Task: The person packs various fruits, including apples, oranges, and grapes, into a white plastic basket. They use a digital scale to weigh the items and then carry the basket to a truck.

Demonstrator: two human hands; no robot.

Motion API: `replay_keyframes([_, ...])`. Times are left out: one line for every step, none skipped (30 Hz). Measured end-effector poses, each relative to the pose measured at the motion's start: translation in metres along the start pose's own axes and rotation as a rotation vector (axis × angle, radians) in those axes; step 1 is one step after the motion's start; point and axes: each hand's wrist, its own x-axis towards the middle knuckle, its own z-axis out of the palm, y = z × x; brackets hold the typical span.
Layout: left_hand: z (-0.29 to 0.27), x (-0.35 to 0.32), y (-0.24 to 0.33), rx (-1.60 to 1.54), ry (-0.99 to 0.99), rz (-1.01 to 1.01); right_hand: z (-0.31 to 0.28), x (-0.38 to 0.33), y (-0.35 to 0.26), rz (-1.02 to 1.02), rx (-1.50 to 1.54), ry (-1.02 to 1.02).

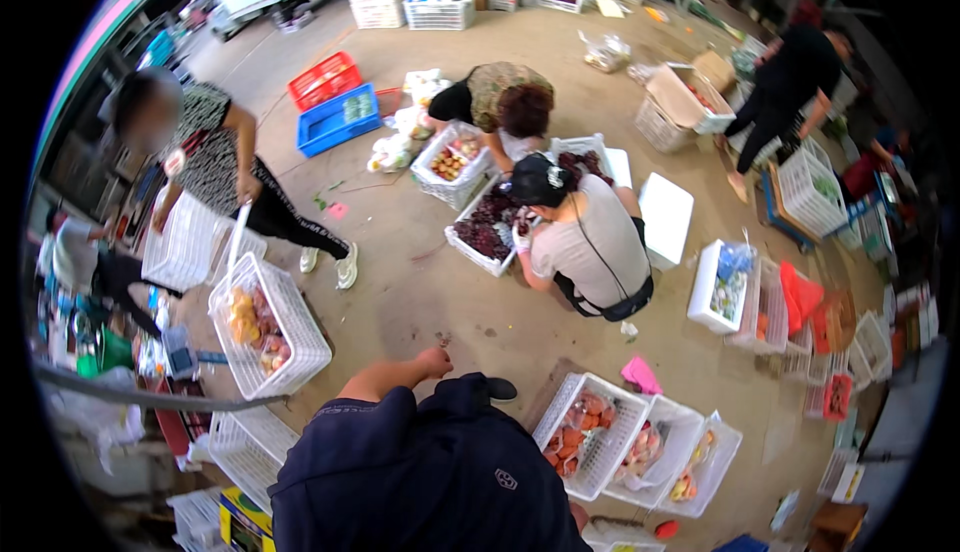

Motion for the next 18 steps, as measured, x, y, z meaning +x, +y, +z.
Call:
replay_keyframes([0.013, -0.010, -0.016, 0.010, 0.051, 0.005, 0.009, -0.014, -0.036, 0.011, -0.058, -0.007])
replay_keyframes([0.022, -0.013, -0.023, 0.031, 0.092, 0.033, 0.010, -0.018, -0.058, 0.008, -0.096, -0.006])
replay_keyframes([0.021, -0.018, -0.030, -0.019, 0.071, -0.027, 0.014, -0.019, -0.075, 0.002, -0.124, -0.014])
replay_keyframes([0.022, -0.024, -0.038, -0.074, 0.048, -0.085, 0.017, -0.016, -0.088, -0.006, -0.167, -0.028])
replay_keyframes([0.021, -0.032, -0.048, -0.129, 0.024, -0.145, 0.024, -0.013, -0.099, -0.012, -0.210, -0.044])
replay_keyframes([0.018, -0.039, -0.057, -0.193, 0.037, -0.208, 0.030, -0.011, -0.109, -0.024, -0.252, -0.060])
replay_keyframes([0.020, -0.039, -0.080, -0.207, 0.091, -0.230, 0.043, -0.008, -0.120, -0.033, -0.297, -0.089])
replay_keyframes([0.023, -0.033, -0.109, -0.216, 0.146, -0.255, 0.056, -0.010, -0.124, -0.041, -0.340, -0.123])
replay_keyframes([0.024, -0.032, -0.117, -0.230, 0.185, -0.269, 0.063, -0.006, -0.132, -0.057, -0.380, -0.137])
replay_keyframes([0.020, -0.031, -0.126, -0.239, 0.197, -0.277, 0.072, -0.004, -0.135, -0.073, -0.405, -0.151])
replay_keyframes([0.012, -0.030, -0.134, -0.238, 0.211, -0.282, 0.085, -0.002, -0.138, -0.096, -0.442, -0.171])
replay_keyframes([0.001, -0.023, -0.124, -0.218, 0.198, -0.252, 0.084, -0.001, -0.139, -0.133, -0.491, -0.174])
replay_keyframes([-0.011, -0.018, -0.123, -0.291, 0.171, -0.244, 0.089, 0.004, -0.141, -0.222, -0.662, -0.223])
replay_keyframes([-0.022, -0.009, -0.113, -0.319, 0.095, -0.203, 0.083, 0.009, -0.135, -0.419, -1.069, -0.264])
replay_keyframes([-0.043, -0.016, -0.082, -0.361, 0.071, -0.169, 0.083, 0.005, -0.134, -0.601, -1.454, -0.251])
replay_keyframes([-0.053, -0.024, -0.071, -0.319, -0.057, -0.227, 0.079, 0.001, -0.123, -0.568, -1.563, -0.220])
replay_keyframes([-0.044, -0.008, -0.141, -0.559, 0.072, -0.157, 0.145, -0.030, -0.163, -0.447, -1.277, -0.166])
replay_keyframes([-0.051, 0.011, -0.177, -0.230, 0.034, 0.160, 0.186, -0.072, -0.208, -0.354, -0.873, -0.041])
